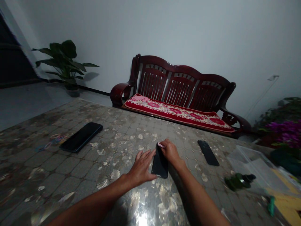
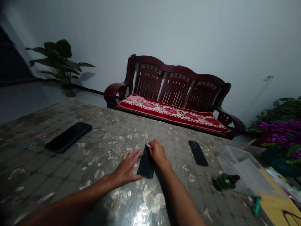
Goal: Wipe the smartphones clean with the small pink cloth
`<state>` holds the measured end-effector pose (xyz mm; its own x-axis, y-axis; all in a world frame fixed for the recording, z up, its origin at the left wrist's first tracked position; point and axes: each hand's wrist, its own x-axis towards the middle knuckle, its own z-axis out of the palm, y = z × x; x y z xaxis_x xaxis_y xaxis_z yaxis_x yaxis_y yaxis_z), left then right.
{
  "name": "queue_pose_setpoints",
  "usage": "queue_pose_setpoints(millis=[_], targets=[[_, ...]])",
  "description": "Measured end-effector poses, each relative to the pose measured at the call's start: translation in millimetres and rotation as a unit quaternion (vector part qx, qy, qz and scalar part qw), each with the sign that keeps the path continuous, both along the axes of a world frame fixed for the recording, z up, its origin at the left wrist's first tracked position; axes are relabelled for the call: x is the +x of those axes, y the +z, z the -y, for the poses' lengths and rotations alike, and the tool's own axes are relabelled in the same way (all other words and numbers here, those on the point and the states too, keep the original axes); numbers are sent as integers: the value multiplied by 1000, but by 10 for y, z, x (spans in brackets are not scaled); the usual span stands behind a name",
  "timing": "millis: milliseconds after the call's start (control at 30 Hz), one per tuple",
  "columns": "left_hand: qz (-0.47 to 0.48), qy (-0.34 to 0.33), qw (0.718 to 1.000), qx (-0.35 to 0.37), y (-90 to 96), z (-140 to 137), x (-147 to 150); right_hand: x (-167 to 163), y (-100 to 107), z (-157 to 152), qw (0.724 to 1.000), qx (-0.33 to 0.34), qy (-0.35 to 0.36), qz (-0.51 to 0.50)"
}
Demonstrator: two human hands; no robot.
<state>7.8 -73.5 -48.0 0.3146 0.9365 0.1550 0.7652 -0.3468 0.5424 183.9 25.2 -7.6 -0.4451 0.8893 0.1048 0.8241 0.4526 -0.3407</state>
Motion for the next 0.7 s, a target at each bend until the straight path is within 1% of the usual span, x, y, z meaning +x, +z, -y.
queue_pose_setpoints(millis=[133,167,233,367,433,500,633,700], targets=[[2,9,1000,-4,28,5,12,61,29,155,996,-15,85,-14],[1,12,1000,-5,40,8,15,74,41,174,995,-19,97,-15],[-2,21,1000,-6,59,11,18,84,62,174,996,-23,88,-13],[-15,40,999,-10,66,10,19,53,59,136,1000,-11,21,-10],[-19,43,999,-8,56,7,17,41,45,168,1000,-10,21,-10],[-24,46,999,-7,46,6,14,48,42,245,999,-17,48,-16],[-35,43,998,-12,43,9,8,100,84,410,989,-44,138,-20],[-39,38,998,-11,43,12,6,116,105,438,988,-47,146,-18]])
